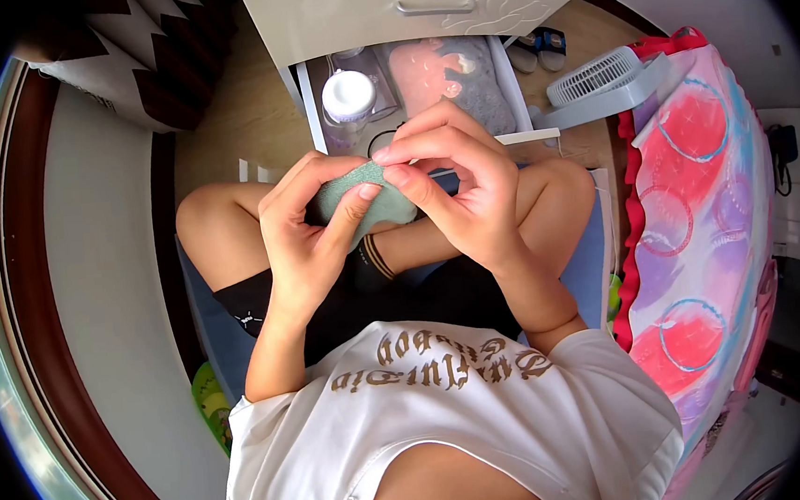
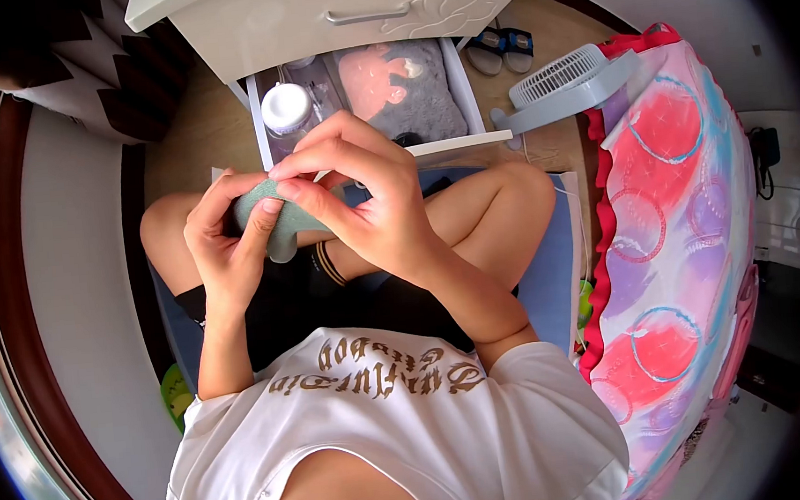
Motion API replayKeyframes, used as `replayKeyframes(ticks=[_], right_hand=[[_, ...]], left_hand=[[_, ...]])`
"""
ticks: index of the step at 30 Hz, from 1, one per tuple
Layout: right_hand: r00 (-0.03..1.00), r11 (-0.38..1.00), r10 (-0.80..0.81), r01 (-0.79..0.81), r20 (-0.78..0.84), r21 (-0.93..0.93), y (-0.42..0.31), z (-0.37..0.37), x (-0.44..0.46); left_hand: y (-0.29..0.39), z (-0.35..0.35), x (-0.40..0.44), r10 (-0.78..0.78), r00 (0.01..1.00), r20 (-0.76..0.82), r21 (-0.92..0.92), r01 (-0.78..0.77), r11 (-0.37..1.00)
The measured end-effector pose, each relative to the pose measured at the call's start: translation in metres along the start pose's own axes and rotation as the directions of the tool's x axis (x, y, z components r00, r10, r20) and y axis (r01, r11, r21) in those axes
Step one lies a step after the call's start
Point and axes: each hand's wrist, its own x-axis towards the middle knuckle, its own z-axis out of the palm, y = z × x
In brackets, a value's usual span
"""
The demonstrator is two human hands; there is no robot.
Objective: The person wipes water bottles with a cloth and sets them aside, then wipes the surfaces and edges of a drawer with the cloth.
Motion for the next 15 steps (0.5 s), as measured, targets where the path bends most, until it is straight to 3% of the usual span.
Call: replayKeyframes(ticks=[2,8,10,15], right_hand=[[0.999,0.999,-0.024,0.025,0.048,-0.021,0.002,-0.001,0.0],[0.998,1.0,0.003,-0.002,-0.057,0.024,0.01,0.008,0.0],[0.979,0.946,0.186,-0.155,-0.083,0.285,0.014,0.011,0.002],[0.966,0.939,0.255,-0.255,0.03,0.232,0.035,0.026,0.037]], left_hand=[[-0.001,0.0,0.0,0.001,1.0,0.0,0.008,-0.001,1.0],[0.001,-0.002,-0.002,0.0,1.0,0.012,0.053,0.0,0.999],[0.0,-0.003,-0.004,-0.004,1.0,0.001,0.057,0.004,0.998],[-0.009,-0.012,-0.018,0.052,0.998,0.043,-0.008,-0.052,0.999]])
